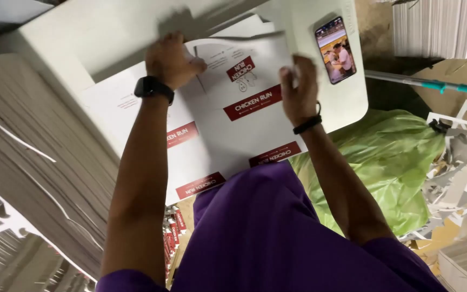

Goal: Stripping waste material from die-cut cardboard sheets and folding them into boxes for packaging.

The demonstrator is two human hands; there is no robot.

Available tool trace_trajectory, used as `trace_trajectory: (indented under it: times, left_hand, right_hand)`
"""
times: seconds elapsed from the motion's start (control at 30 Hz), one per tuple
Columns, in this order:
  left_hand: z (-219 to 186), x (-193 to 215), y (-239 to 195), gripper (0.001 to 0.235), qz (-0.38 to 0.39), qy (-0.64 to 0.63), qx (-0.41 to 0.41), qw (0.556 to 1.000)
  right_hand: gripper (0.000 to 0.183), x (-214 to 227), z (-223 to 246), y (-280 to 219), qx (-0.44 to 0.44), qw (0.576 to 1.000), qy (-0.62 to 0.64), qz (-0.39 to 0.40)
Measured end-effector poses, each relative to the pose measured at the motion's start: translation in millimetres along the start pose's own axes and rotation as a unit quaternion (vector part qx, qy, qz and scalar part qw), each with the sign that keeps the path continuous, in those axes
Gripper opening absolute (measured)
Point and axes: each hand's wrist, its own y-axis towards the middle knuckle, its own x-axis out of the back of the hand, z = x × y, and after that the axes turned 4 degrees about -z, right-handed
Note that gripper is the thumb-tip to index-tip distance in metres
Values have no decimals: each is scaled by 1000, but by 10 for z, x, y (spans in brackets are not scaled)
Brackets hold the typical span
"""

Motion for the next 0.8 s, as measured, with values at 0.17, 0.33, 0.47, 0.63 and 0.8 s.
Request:
trace_trajectory:
  times: [0.17, 0.33, 0.47, 0.63, 0.8]
  left_hand:
    - [-16, 70, 125, 44, 91, 46, 27, 994]
    - [19, -66, 70, 51, 63, 115, 4, 991]
    - [-268, -129, -636, 24, -181, 132, -19, 974]
    - [-606, 0, -1272, 29, -345, 164, -133, 915]
    - [-442, 129, -1078, 21, -354, 101, -111, 923]
  right_hand:
    - [38, -321, 248, -134, -90, 993, -77, -21]
    - [57, -525, 1072, 9, -361, 801, -38, 476]
    - [54, -756, 865, -65, -436, 804, -66, 399]
    - [47, -717, 815, -119, -439, 826, -6, 354]
    - [56, -530, 1052, -64, -329, 783, -155, 505]
